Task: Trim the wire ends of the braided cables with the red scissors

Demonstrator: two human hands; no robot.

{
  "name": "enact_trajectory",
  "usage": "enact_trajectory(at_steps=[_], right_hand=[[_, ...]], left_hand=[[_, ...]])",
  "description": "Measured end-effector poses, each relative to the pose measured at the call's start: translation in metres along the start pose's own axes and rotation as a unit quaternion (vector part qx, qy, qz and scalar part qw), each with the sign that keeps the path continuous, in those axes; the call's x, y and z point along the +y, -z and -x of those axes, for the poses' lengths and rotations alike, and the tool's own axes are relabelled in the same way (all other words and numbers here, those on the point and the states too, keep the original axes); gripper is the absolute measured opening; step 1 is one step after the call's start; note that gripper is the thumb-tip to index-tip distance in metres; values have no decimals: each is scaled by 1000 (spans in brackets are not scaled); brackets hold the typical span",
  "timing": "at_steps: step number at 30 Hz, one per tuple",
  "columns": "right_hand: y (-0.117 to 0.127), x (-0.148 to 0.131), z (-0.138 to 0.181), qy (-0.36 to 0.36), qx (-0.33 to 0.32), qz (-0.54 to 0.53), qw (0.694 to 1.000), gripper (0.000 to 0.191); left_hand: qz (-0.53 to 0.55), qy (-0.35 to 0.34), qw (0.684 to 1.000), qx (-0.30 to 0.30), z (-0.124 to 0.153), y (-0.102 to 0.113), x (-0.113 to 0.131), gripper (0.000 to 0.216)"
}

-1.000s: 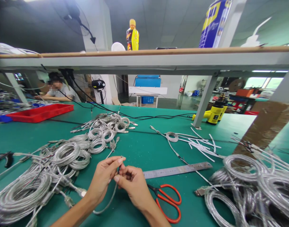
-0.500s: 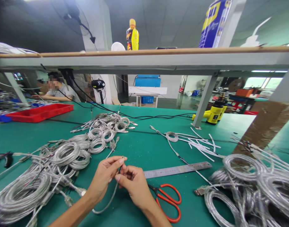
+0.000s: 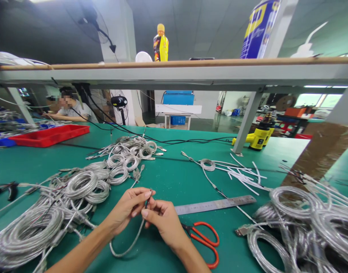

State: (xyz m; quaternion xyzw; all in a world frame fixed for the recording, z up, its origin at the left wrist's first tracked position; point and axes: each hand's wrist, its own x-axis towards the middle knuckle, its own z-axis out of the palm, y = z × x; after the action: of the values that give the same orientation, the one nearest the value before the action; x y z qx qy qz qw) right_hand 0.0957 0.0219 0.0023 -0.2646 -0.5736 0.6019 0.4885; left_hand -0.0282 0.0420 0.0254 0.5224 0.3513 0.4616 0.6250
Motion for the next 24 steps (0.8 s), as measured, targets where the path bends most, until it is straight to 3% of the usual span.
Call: enact_trajectory(at_steps=[11, 19, 24], right_hand=[[0, -1, 0, -2, -10, -3, 1000, 20], [6, 8, -4, 7, 108, 60, 992, 21], [8, 11, -5, 4, 181, 44, 982, 22]], left_hand=[[-32, -30, 999, 16, 1, -3, 4, 18], [-98, -2, 995, 27, -3, -1, -6, 24], [-96, -17, 990, 103, 0, -7, -15, 24]])
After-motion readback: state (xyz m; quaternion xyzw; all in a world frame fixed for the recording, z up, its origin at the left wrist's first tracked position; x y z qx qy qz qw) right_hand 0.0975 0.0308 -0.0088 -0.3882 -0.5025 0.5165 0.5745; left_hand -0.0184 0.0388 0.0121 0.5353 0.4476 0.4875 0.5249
